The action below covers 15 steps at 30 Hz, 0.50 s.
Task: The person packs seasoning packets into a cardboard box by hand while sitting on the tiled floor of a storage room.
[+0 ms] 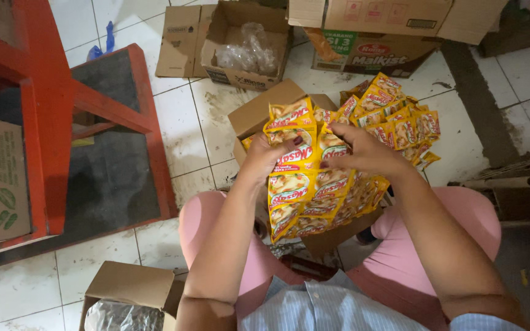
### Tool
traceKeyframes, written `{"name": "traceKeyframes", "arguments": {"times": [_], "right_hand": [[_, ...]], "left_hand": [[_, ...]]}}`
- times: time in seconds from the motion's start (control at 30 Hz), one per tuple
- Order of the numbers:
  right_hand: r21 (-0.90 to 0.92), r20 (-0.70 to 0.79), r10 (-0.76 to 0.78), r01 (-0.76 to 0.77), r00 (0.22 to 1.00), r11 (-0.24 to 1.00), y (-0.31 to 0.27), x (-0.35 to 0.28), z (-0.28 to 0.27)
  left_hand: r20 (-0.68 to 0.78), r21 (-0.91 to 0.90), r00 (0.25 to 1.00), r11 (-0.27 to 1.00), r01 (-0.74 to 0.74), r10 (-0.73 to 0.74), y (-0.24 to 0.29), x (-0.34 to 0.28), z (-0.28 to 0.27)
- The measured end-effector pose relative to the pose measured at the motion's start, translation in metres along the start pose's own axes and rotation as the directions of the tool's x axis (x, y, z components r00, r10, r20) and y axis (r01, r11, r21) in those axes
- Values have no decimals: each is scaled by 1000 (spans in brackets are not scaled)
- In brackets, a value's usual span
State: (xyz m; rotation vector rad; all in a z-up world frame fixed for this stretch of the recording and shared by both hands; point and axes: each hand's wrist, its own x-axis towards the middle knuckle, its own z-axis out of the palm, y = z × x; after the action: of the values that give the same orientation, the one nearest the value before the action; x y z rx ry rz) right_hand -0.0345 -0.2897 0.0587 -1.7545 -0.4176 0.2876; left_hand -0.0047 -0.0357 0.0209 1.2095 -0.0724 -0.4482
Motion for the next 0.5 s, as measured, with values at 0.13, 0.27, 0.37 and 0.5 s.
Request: {"name": "traceKeyframes", "arguments": {"times": [0.13,0.27,0.37,0.5], "right_hand": [[-64,-26,387,-388,922,920,-2,0,4],[-228,-129,162,-188,978,955,-3,-1,9],[-242,-142,89,-122,986,962,-6,-2,11],[-257,-185,195,-239,963,936,-7,-3,10]], "left_hand": [[60,-16,998,999,35,-34,9,-2,-1],[118,20,992,999,42,-44,10,-7,-5],[83,252,996,968,6,-28,5,-6,-5],[48,208,993,974,95,-107,6,-11,4]]}}
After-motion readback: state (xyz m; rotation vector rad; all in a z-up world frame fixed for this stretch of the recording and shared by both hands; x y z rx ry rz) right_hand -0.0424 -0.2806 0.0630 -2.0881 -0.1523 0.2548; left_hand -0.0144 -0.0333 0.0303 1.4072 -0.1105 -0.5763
